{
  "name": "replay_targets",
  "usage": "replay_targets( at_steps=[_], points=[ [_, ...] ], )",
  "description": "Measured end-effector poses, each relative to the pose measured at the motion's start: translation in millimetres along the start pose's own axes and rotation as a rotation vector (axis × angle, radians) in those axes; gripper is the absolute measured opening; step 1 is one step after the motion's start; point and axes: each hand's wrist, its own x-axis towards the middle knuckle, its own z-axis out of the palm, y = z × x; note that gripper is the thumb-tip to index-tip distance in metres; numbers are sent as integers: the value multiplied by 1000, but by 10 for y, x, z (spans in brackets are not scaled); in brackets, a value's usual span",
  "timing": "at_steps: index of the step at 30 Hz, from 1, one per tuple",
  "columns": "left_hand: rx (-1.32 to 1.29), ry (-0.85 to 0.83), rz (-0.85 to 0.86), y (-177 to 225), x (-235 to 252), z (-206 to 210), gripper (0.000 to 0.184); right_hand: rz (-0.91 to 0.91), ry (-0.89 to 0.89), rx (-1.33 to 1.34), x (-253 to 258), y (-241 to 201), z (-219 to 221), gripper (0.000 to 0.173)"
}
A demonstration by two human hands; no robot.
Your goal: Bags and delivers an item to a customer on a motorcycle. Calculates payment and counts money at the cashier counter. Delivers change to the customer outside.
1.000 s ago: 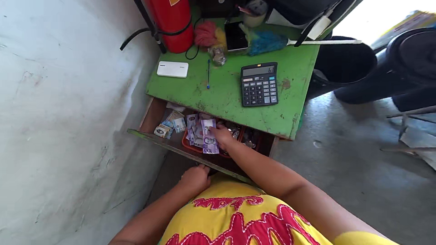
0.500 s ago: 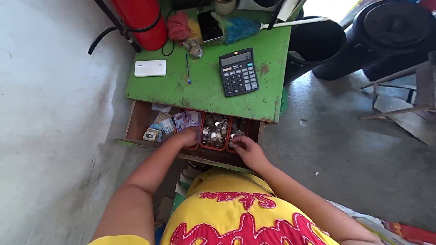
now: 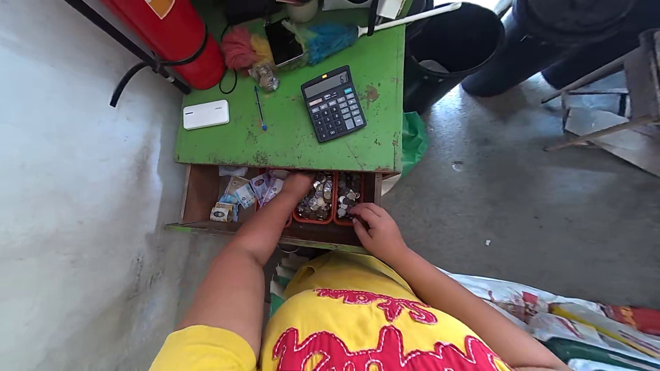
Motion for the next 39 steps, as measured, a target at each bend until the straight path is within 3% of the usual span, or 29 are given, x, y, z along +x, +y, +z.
replay_targets(
  at_steps=[4, 6, 8, 12, 14, 15, 18, 21, 28, 31, 33, 36, 39],
  points=[
    [71, 249, 82, -19, 6, 178, 26, 34, 15, 7, 22, 15, 7, 24],
    [-10, 191, 20, -23, -29, 77, 26, 50, 10, 7, 27, 18, 7, 23],
    [-221, 84, -147, -40, -83, -121, 29, 51, -2, 4, 24, 22, 0, 24],
    [-919, 82, -558, -107, -129, -286, 25, 56, -17, -5, 33, 11, -9, 24],
    [-1079, 42, -660, -80, -101, -278, 23, 57, -19, -20, 41, 0, -6, 24],
    [-1011, 22, -619, -55, -94, -279, 25, 57, -26, -29, 43, -6, -6, 24],
    [-390, -32, -275, -14, -9, -167, 31, 63, -50, -53, 56, -11, -14, 24],
    [73, -115, -172, 144, -5, -82, 33, 46, -41, -61, 40, -10, -6, 23],
    [209, -120, -105, 197, 11, -76, 27, 44, 3, -41, 21, 2, 15, 23],
    [66, -47, -141, 111, 5, -96, 30, 105, 49, 73, 36, -47, -32, 22],
    [-189, -49, -244, 54, -12, -196, 34, 235, 47, 240, 105, -153, -100, 21],
    [-485, -203, -339, 74, -141, -473, 29, 724, 5, 717, 370, -334, -133, 29],
    [-567, -356, -242, 320, -327, -744, 28, 1139, 9, 1134, 679, -400, -2, 48]
  ],
)
